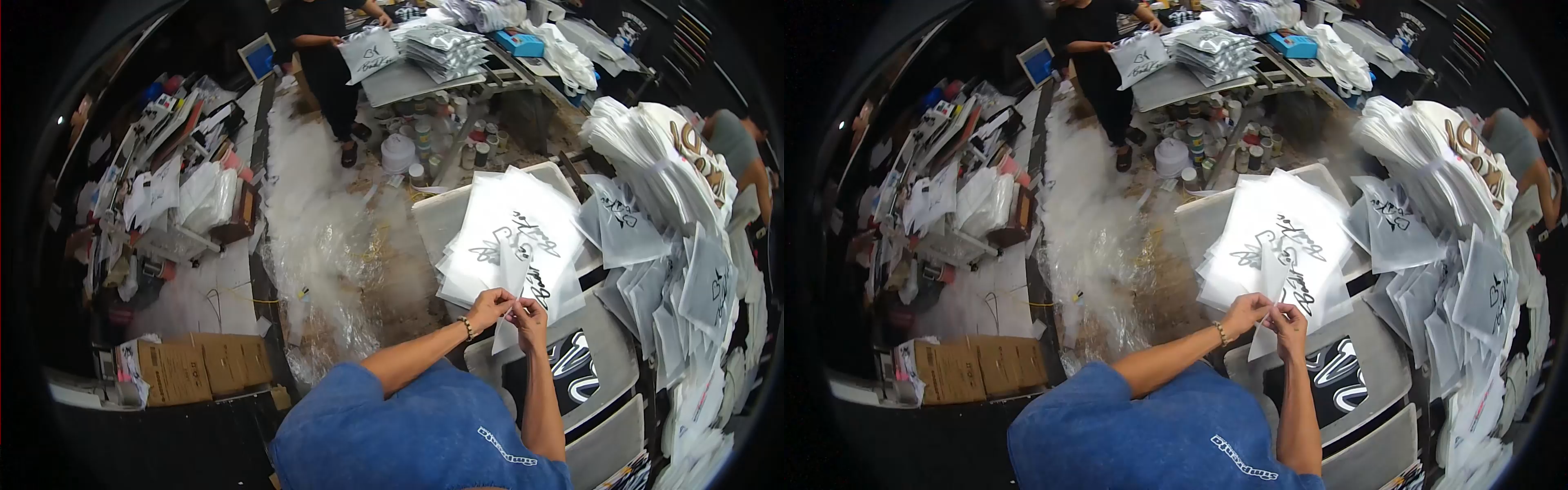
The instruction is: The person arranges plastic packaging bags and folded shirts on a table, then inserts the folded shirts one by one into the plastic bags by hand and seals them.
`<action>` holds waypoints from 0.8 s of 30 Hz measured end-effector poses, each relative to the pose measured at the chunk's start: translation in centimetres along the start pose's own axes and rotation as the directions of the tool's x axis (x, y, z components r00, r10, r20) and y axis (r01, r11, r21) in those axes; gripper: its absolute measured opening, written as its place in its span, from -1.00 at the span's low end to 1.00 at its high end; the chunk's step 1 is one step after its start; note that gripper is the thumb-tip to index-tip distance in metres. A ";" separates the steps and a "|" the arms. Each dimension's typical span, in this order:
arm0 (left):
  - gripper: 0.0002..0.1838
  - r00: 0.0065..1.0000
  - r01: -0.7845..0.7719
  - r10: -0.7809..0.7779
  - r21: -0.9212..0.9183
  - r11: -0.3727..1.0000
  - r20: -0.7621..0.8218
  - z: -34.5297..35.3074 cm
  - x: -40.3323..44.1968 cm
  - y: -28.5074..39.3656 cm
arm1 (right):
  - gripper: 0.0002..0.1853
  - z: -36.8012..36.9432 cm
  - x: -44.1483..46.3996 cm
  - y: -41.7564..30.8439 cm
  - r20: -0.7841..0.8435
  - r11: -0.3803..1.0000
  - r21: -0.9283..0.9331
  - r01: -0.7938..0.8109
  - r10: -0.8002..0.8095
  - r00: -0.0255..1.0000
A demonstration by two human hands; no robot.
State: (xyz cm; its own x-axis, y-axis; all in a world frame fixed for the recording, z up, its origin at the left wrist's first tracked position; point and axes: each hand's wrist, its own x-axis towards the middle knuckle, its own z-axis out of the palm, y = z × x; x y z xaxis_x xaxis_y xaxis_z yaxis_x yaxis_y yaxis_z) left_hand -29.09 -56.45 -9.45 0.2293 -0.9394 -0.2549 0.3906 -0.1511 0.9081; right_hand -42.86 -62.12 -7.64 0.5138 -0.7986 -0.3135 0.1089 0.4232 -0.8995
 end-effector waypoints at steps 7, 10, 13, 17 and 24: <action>-0.78 0.991 0.008 -0.031 -0.173 0.985 -0.133 0.5 -0.6 1.0 | -0.75 -0.1 0.8 1.2 -0.036 0.974 -0.193 0.118 -0.128 0.991; -0.77 0.977 -0.095 0.125 0.171 0.981 -0.174 -1.0 0.5 2.0 | -0.59 -0.1 0.9 0.8 0.197 0.795 -0.560 0.236 -0.149 0.969; -0.82 0.957 -0.201 0.261 0.358 0.912 -0.126 -2.1 1.0 2.3 | -0.49 -0.1 2.1 -1.2 0.178 0.704 -0.592 0.393 -0.361 0.915; -0.83 0.937 -0.335 0.249 0.429 0.839 0.246 -2.3 -0.7 4.3 | -0.27 1.3 4.1 -8.3 0.320 0.460 -0.655 0.599 -0.549 0.772; -0.82 0.941 -0.331 0.323 0.445 0.832 0.097 -3.6 -3.1 7.3 | -0.85 1.5 5.3 -9.8 0.353 0.757 -0.510 0.408 -0.248 0.902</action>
State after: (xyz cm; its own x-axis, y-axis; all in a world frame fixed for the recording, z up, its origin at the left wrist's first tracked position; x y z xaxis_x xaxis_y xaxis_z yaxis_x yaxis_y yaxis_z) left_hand -23.81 -53.50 -3.22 0.2555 -0.9630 0.0854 -0.1475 0.0485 0.9879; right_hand -39.94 -69.87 -0.02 0.7372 -0.6740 0.0476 -0.1419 -0.2233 -0.9644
